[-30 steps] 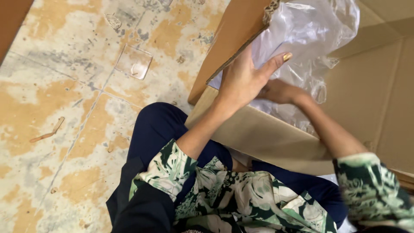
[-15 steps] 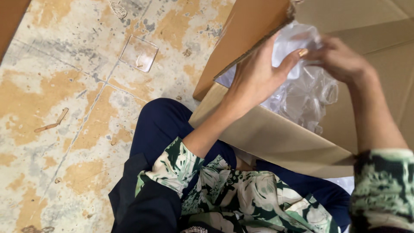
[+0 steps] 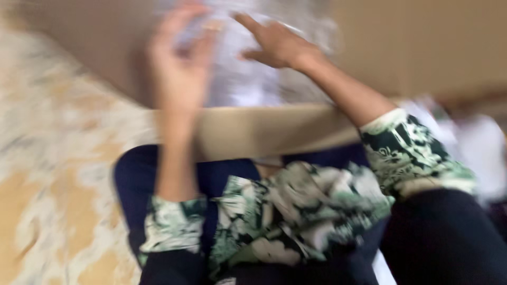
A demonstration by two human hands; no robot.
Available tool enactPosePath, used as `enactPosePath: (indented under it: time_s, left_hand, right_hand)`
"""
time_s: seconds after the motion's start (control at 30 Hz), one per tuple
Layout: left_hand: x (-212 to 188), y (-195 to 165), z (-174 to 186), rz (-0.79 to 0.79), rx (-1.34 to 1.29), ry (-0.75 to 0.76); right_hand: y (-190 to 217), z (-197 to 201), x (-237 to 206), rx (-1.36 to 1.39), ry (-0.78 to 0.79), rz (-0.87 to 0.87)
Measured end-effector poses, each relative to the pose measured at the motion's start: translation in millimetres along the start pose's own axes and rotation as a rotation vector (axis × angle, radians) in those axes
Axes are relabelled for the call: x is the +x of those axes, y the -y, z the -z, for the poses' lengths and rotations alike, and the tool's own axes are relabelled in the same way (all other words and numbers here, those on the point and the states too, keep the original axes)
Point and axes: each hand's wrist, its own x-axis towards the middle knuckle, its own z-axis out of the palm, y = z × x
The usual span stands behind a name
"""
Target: The person sits on the floor with a cardboard box on their lap. They take clear plastic bags, place small plastic containers inside, wrap them, and pack the wrapped items into the box, repeating this for item after item.
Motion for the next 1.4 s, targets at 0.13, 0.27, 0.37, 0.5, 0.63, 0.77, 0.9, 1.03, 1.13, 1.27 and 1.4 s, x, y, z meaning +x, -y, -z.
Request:
enactPosePath:
  time_s: [0.13,0.27,0.37,0.5,0.63,0.77,0.9,1.03,1.13,1.27,1.4]
  left_hand:
    - [-2.6,-1.1,0.5,-0.234,-0.027,-0.011]
    - [-10.4,-5.8,-9.5,-0.199,-0.149,-0.034]
    - [-27.5,-16.5,-24.4,-0.213,-0.115,-0.055]
    - [-74.8,-27.2,-80.3,-0.188,-0.104,0.214]
    - [-144.4,-39.8,-145.4,-0.011,-0.017,0.516]
    - [-183.0,-55.9,-189.3,0.036,0.016,0.693]
    - [-207.4,-68.1,-234.7,0.179,-0.308,0.766]
    - [-220.3,-71.4,-281.4,0.094,-0.184,0.863]
    - [-224.0,-71.3,-288.3,0.176,-0.058,0.929]
    - [-210.0,-63.4,-256.4,0.405,-0.13,0.897]
    - [-163.0,-43.8,-200.0,0.331,-0.269,0.674]
  right_hand:
    - [4.9,34.6,-155.7,0.295,-0.413,0.223]
    - [-25.5,5.2,-326.6,0.189,-0.619,-0.132]
    - [-96.3,-33.4,-423.3,0.139,-0.688,-0.56]
    - [-213.5,-94.9,-523.3,-0.238,-0.578,-0.899]
    - [-288.3,-148.3,-576.4,-0.362,-0.485,-1.141]
    - [-290.2,-136.8,-579.5,-0.154,-0.558,-1.133]
    - [-205.5,-86.5,-555.5,0.394,-0.952,-0.781]
    - [-120.9,-65.7,-533.1,1.0,-0.641,-0.37]
    - [-132.4,-83.6,-542.1,0.974,-0.401,-0.358]
    - [-218.1,-146.9,-567.9,0.08,-0.313,-0.597]
    - [-241.1,-181.4,-590.7,-0.267,-0.281,-0.76]
